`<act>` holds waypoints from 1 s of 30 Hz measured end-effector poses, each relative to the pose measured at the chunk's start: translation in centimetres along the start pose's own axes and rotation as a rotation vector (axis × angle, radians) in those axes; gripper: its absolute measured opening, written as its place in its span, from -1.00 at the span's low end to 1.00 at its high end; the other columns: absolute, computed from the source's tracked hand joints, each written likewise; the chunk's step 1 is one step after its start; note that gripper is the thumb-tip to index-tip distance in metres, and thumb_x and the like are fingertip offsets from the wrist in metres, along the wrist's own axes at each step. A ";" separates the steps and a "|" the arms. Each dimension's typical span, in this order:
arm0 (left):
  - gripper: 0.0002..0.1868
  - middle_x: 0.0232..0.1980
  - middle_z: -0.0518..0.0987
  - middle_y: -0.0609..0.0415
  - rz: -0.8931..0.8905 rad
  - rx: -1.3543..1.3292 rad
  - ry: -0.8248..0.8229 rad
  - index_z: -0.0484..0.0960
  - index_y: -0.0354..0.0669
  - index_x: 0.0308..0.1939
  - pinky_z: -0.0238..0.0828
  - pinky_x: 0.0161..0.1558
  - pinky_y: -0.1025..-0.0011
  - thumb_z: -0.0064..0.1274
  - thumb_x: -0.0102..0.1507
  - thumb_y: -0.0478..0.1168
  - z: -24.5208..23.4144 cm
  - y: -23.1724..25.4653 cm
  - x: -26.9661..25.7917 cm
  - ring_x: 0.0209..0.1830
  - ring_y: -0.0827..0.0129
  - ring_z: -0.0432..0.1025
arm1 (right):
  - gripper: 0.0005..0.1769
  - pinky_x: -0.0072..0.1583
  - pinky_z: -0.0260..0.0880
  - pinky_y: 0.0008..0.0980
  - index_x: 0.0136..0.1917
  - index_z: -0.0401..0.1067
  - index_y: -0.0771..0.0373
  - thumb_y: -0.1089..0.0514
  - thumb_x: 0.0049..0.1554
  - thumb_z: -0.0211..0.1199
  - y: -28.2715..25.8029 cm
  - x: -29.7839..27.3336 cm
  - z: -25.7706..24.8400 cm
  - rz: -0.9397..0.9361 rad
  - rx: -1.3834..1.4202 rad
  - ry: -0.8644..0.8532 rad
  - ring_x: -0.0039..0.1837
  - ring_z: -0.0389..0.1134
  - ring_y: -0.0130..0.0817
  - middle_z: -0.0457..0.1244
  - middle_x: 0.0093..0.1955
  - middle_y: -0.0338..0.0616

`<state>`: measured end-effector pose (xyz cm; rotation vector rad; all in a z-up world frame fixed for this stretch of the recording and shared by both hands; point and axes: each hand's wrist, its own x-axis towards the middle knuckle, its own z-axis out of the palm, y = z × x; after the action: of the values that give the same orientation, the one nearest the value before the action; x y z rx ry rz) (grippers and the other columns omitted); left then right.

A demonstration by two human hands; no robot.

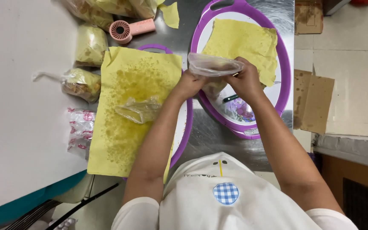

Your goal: The person is packaging fried shallots into small bags and wrapping bread rolls in paper at a food preparation station.

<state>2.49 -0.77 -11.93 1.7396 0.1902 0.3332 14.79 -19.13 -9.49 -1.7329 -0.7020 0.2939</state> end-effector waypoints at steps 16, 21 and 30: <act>-0.20 0.28 0.63 -0.17 -0.001 0.035 -0.037 0.65 -0.23 0.23 0.25 0.53 0.14 0.59 -0.07 -0.17 4.3 -1.3 1.5 0.37 0.03 0.49 | -0.79 0.05 0.43 -0.09 -0.06 0.59 0.29 0.40 0.00 0.49 -0.2 -0.9 1.4 -0.079 -0.118 0.037 -0.05 0.43 0.09 0.37 -0.16 0.10; -0.49 0.17 0.69 -0.16 -0.022 -0.059 -0.049 0.69 -0.23 0.11 0.33 0.47 0.17 0.38 0.07 -0.25 3.9 -0.8 3.1 0.29 0.07 0.54 | -0.72 0.08 0.48 0.00 0.00 0.63 0.25 0.35 -0.01 0.53 -1.3 -0.5 1.4 -0.200 -0.319 0.025 0.01 0.45 0.20 0.42 -0.08 0.08; -0.72 0.30 0.63 -0.17 0.180 -0.123 0.036 0.68 -0.26 0.02 0.22 0.54 0.11 -0.09 0.44 -0.19 -0.9 0.1 1.6 0.43 0.06 0.43 | -0.33 0.44 0.28 0.04 0.61 0.17 0.14 0.29 0.26 0.17 0.4 -2.5 -1.9 0.188 0.177 -0.056 0.49 0.24 -0.01 0.18 0.51 0.06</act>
<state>3.70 0.50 -11.48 1.6328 0.0379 0.4980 14.01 -22.16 -9.71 -1.6284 -0.5369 0.5210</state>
